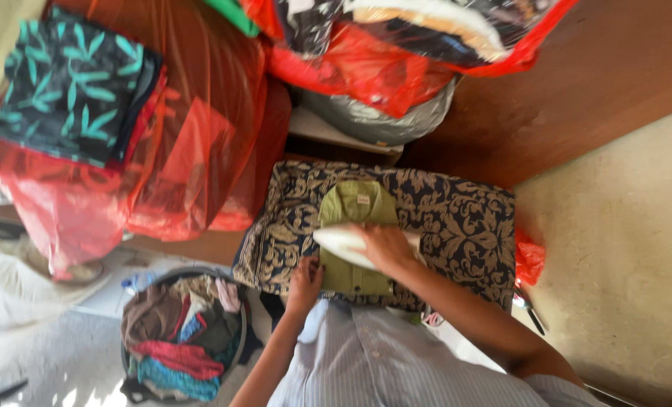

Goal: The person irons a green shirt on a patterned ironing board, then folds it and places it on a nearby pile. They then pick up a blue patterned cloth, iron it, fold it, and place it on the pile. Finally, they iron a red cloth and a turquoise cloth, folding each after ironing.

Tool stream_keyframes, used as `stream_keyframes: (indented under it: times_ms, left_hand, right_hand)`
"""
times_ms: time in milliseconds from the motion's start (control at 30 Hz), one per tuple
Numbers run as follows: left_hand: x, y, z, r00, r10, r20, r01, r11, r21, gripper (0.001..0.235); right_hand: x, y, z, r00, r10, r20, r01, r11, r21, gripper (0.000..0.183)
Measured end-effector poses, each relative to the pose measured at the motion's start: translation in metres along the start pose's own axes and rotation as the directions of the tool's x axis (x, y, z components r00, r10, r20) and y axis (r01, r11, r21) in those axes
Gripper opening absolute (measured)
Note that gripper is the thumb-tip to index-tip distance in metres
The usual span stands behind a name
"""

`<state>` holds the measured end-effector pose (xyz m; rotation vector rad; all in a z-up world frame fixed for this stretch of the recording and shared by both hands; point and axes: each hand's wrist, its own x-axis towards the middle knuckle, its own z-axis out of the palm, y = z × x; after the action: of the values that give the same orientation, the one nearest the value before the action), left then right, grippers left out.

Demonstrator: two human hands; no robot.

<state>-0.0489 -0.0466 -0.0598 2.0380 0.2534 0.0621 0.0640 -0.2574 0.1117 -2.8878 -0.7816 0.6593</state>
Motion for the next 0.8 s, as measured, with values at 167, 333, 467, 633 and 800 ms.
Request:
stream_keyframes:
  times_ms: [167,333,467,633,800]
  left_hand:
    - [0.001,-0.022,-0.004,0.998,0.061,-0.026,-0.063,0.992,-0.107,0.022]
    - [0.004,-0.018,-0.006,1.0,0.019,-0.01,-0.019,0.999,-0.048,0.021]
    - [0.005,-0.008,-0.013,0.996,0.086,-0.019,-0.086,0.996,-0.035,0.02]
    - [0.002,-0.008,-0.007,0.997,0.074,-0.023,-0.074,0.997,-0.003,0.019]
    - [0.008,-0.013,0.004,0.992,0.113,-0.063,-0.12,0.985,-0.121,0.019]
  right_hand:
    - [-0.057,0.007,0.054,0.893,-0.256,-0.371,0.235,0.967,-0.1,0.056]
    - [-0.068,0.065,0.059,0.978,0.017,-0.207,0.026,0.978,0.205,0.052]
    - [-0.081,0.14,0.041,0.839,0.543,-0.037,-0.543,0.84,0.009,0.061]
    - [-0.097,0.186,0.005,0.663,0.456,-0.594,-0.602,0.796,-0.06,0.069]
    - [-0.089,0.13,0.033,0.639,0.145,-0.755,-0.131,0.988,0.079,0.047]
